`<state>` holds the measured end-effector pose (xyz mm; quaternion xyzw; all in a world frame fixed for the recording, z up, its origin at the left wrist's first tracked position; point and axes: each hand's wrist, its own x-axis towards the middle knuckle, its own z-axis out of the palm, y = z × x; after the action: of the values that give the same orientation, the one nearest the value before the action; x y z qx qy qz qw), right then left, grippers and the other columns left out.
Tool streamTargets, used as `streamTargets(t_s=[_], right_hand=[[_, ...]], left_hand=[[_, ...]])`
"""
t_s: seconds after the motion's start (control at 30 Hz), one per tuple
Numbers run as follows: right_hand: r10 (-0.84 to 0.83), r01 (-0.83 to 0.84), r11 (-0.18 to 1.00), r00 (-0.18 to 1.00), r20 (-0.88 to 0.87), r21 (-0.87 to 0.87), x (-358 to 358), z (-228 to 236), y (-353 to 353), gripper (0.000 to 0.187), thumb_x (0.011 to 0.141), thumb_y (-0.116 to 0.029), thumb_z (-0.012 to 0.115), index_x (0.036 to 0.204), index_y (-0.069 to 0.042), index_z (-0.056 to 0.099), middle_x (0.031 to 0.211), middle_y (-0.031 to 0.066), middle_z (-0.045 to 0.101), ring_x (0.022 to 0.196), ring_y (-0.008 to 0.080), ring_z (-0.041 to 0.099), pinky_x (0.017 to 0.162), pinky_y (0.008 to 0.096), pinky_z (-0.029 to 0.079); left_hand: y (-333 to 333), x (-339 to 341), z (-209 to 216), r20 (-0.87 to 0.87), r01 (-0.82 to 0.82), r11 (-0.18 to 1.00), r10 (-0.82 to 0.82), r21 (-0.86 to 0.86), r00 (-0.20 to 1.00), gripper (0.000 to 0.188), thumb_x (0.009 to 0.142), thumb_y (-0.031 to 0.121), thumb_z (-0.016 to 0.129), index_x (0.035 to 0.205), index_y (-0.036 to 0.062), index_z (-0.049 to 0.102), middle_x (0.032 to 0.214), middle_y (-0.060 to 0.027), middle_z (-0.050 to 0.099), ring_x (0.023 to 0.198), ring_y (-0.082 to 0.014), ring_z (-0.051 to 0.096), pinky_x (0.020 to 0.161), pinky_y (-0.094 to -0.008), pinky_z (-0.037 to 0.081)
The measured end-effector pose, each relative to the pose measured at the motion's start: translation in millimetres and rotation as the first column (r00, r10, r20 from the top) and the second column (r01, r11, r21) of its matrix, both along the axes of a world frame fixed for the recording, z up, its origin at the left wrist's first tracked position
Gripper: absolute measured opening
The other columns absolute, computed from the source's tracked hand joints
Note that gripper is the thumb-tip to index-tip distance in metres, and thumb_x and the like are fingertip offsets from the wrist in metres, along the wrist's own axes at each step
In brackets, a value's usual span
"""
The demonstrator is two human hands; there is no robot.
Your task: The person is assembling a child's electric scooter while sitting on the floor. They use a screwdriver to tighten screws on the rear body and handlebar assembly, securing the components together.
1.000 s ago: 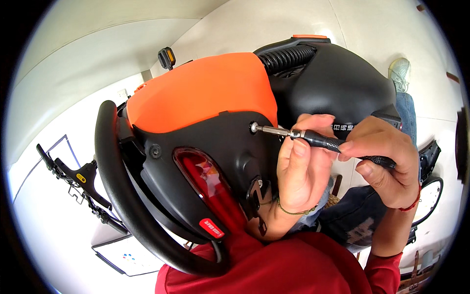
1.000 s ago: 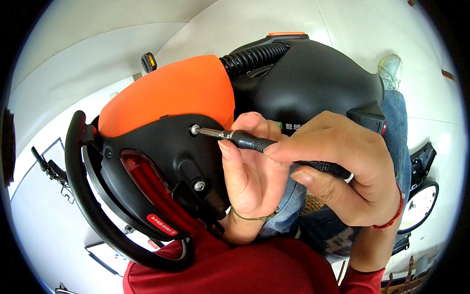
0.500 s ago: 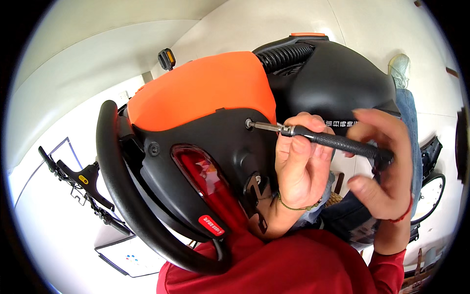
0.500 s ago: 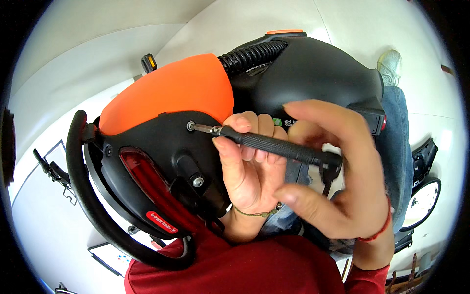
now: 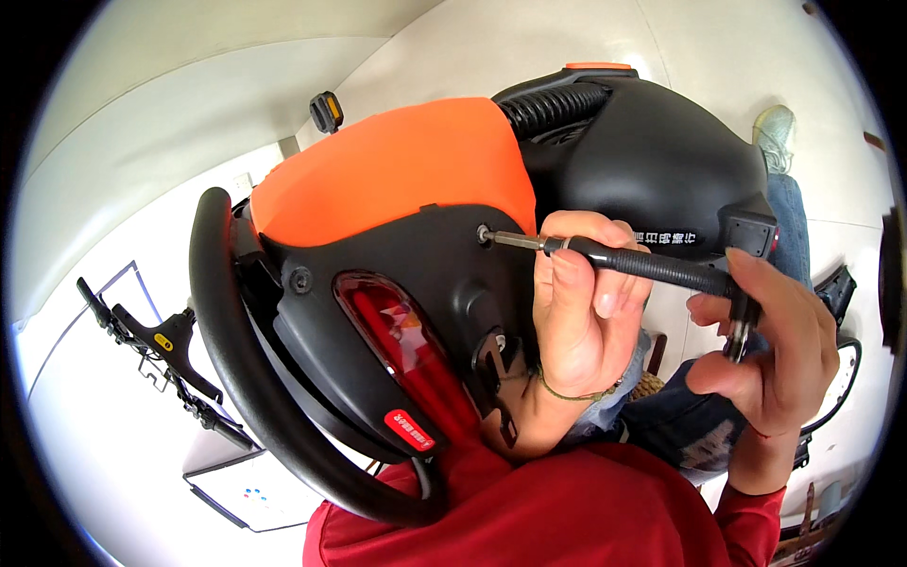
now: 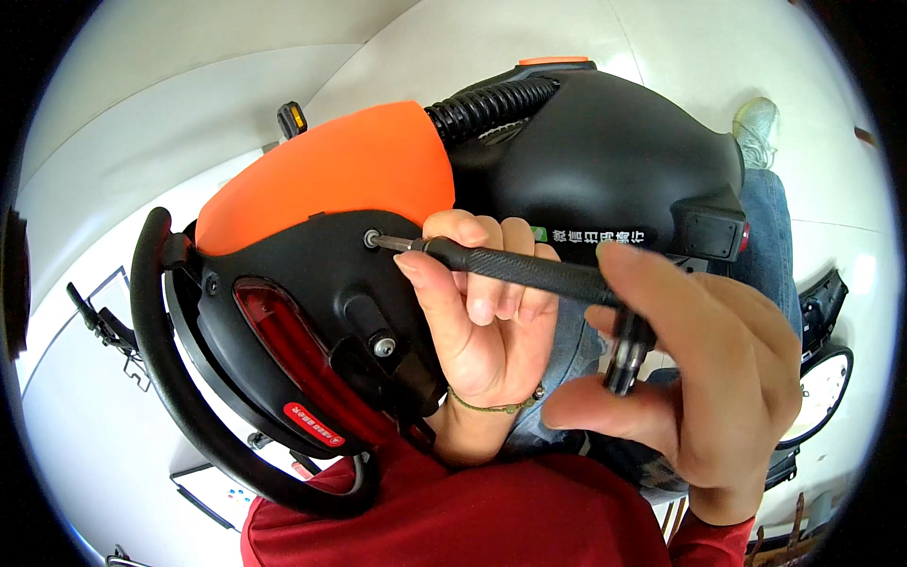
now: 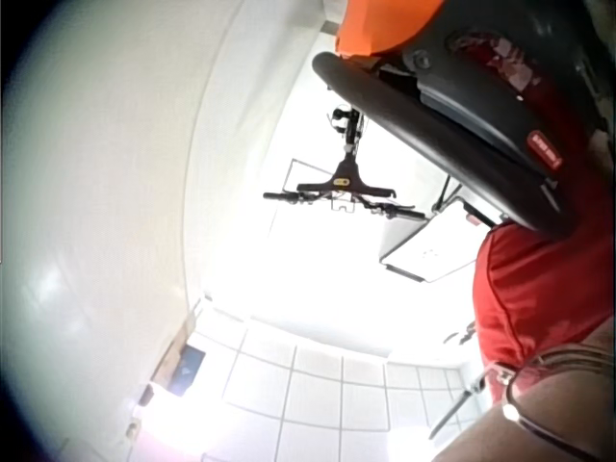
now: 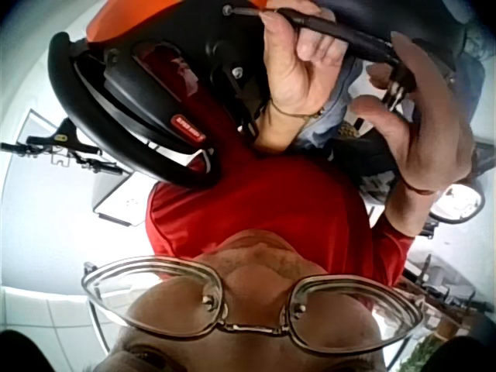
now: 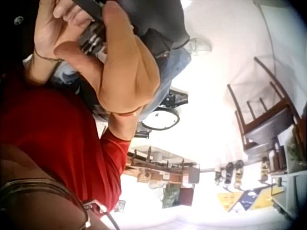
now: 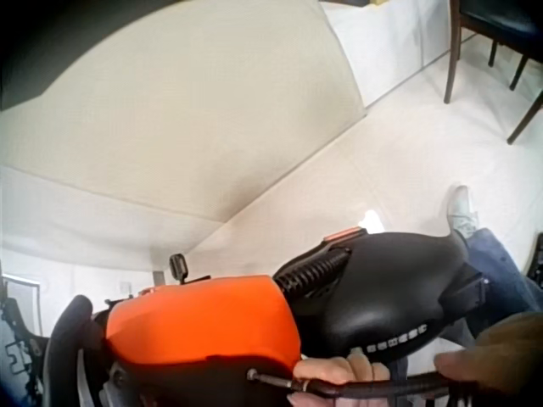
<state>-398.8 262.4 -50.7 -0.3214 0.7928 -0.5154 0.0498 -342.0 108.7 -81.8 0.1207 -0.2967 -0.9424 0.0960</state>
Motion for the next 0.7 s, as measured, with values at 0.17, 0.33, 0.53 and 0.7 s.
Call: streamTargets(t_s=[0.17,0.33,0.53,0.7], right_hand=[[-0.079,0.105,0.993,0.938,0.339,-0.059,-5,-4,-8,0.032,0.089,-0.027,0.056,0.079,0.002,0.063,0.062,0.0067,0.06,0.047,0.0157,0.054,0.047,0.0261,0.041],[-0.046,0.212,0.952,0.814,0.579,-0.222,1,1,-12,0.034,0.094,-0.026,0.048,0.099,0.005,0.059,0.071,0.0087,0.059,0.059,0.0129,0.052,0.056,0.0255,0.04],[0.064,-0.057,0.997,0.987,0.148,-0.049,-5,-10,14,0.054,0.08,-0.021,0.07,0.122,0.006,0.049,0.086,0.0146,0.061,0.069,0.0182,0.057,0.064,0.0274,0.044],[-0.076,0.057,0.99,0.986,0.15,0.129,-5,-14,3,0.043,0.079,-0.037,0.068,0.093,0.003,0.062,0.075,0.0079,0.064,0.06,0.016,0.061,0.053,0.0252,0.045]], left_hand=[[8,0,1,0.033,-0.021,0.992,0.025,-0.124,0.999,0.041,0.096,0.049,0.037,0.098,0.0114,0.054,0.056,0.0076,0.037,0.057,-0.0064,0.032,0.052,-0.022,0.028],[0,0,2,0.024,-0.019,0.979,0.024,-0.201,0.999,0.041,0.097,0.046,0.036,0.079,0.0123,0.049,0.054,0.0088,0.037,0.054,-0.0052,0.029,0.053,-0.022,0.025],[-2,-2,-2,0.016,0.013,0.984,-0.01,-0.178,1.0,0.039,0.097,0.045,0.036,0.08,0.0128,0.048,0.054,0.0085,0.035,0.056,-0.0058,0.03,0.054,-0.0227,0.026],[-3,-3,2,-0.036,0.076,0.997,-0.078,-0.033,0.996,0.037,0.098,0.045,0.035,0.091,0.011,0.05,0.054,0.0089,0.035,0.056,-0.0052,0.031,0.055,-0.022,0.027]])
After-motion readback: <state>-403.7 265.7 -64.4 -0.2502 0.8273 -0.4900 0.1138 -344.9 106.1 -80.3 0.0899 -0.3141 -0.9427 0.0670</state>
